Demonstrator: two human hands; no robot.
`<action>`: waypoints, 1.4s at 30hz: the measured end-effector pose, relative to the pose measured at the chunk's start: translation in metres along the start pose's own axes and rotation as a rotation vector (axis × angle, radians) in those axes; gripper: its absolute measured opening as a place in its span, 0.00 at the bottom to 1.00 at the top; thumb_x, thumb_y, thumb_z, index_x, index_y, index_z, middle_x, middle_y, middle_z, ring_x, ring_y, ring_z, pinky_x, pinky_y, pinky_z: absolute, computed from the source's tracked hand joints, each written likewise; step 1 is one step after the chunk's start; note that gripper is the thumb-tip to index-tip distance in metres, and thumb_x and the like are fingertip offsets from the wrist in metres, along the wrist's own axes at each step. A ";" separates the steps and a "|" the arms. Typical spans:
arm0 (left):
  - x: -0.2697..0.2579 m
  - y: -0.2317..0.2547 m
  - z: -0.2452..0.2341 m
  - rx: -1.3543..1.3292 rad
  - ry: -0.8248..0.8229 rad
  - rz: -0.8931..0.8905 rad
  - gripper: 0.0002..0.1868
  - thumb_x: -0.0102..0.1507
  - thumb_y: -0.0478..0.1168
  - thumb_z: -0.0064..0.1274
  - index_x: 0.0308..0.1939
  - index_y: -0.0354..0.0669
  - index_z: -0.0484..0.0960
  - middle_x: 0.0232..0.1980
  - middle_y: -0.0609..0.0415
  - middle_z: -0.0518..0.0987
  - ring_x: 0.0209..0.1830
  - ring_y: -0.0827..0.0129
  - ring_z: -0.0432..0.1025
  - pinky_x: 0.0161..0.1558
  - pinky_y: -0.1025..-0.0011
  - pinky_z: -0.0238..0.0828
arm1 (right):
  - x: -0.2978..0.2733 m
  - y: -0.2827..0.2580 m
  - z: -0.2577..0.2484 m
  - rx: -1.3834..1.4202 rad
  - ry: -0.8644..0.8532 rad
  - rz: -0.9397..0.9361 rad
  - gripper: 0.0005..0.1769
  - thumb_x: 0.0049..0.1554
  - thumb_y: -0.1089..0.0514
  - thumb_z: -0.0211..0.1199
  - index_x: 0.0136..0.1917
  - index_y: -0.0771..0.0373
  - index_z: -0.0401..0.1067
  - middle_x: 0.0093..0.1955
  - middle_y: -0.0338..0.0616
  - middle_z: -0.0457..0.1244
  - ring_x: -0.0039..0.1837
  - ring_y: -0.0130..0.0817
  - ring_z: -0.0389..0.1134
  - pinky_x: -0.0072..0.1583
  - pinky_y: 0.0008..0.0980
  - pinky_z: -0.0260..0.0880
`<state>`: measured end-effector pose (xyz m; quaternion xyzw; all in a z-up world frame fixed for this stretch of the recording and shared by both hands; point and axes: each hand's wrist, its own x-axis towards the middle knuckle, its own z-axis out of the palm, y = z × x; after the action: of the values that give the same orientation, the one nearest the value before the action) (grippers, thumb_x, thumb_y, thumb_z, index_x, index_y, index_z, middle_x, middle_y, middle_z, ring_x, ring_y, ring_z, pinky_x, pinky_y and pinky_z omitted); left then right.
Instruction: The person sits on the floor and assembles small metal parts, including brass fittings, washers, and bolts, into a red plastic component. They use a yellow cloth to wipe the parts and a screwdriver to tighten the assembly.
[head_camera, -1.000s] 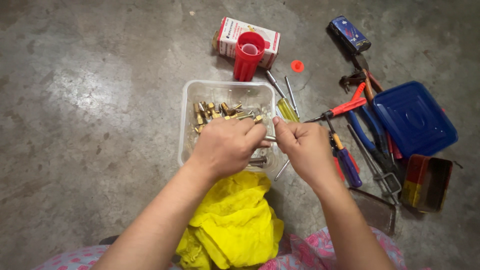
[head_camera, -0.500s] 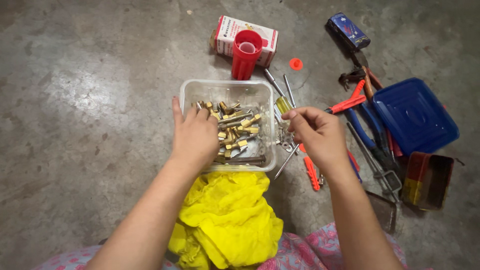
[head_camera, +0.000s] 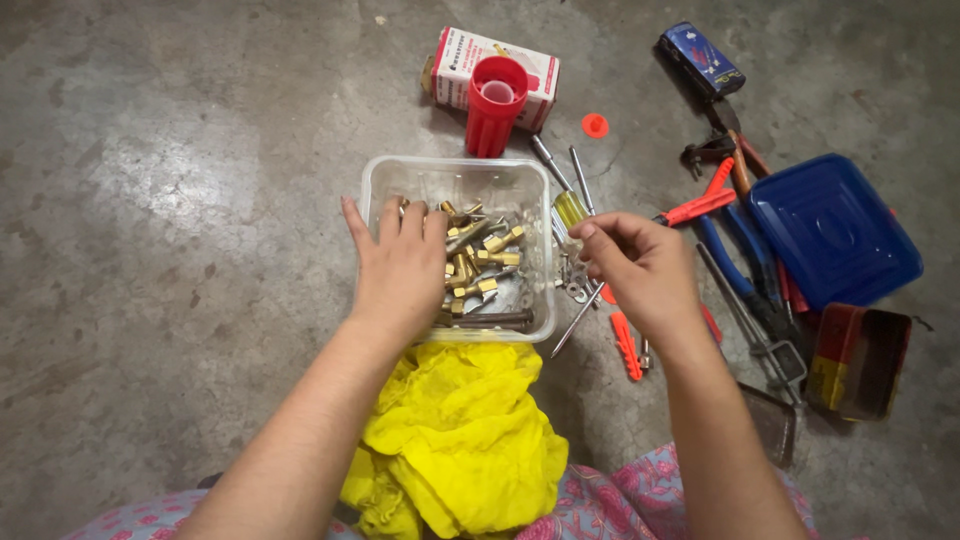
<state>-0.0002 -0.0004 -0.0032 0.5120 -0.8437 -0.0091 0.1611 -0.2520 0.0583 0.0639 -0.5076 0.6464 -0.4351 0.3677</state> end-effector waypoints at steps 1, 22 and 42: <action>0.000 0.000 0.000 0.003 0.002 0.004 0.20 0.59 0.33 0.47 0.56 0.39 0.75 0.62 0.43 0.72 0.72 0.45 0.59 0.69 0.23 0.27 | 0.000 0.000 -0.002 0.000 0.002 -0.013 0.10 0.62 0.57 0.63 0.51 0.64 0.80 0.38 0.33 0.68 0.38 0.17 0.66 0.42 0.19 0.66; 0.000 0.006 -0.010 -0.082 -0.156 0.008 0.22 0.55 0.33 0.51 0.55 0.45 0.81 0.68 0.38 0.69 0.75 0.39 0.53 0.69 0.25 0.25 | 0.000 0.017 -0.064 -0.868 -0.015 0.302 0.15 0.53 0.49 0.70 0.50 0.59 0.82 0.41 0.49 0.73 0.45 0.41 0.75 0.52 0.40 0.73; 0.011 0.014 -0.027 -0.347 -0.040 -0.034 0.21 0.57 0.34 0.52 0.56 0.46 0.81 0.66 0.46 0.71 0.74 0.48 0.56 0.72 0.32 0.31 | 0.013 0.053 -0.052 -1.023 -0.236 0.505 0.23 0.42 0.40 0.76 0.45 0.58 0.84 0.42 0.48 0.74 0.45 0.41 0.76 0.51 0.38 0.74</action>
<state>-0.0095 0.0012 0.0277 0.4903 -0.8238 -0.1674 0.2300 -0.3200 0.0610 0.0320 -0.4957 0.8301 0.0934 0.2377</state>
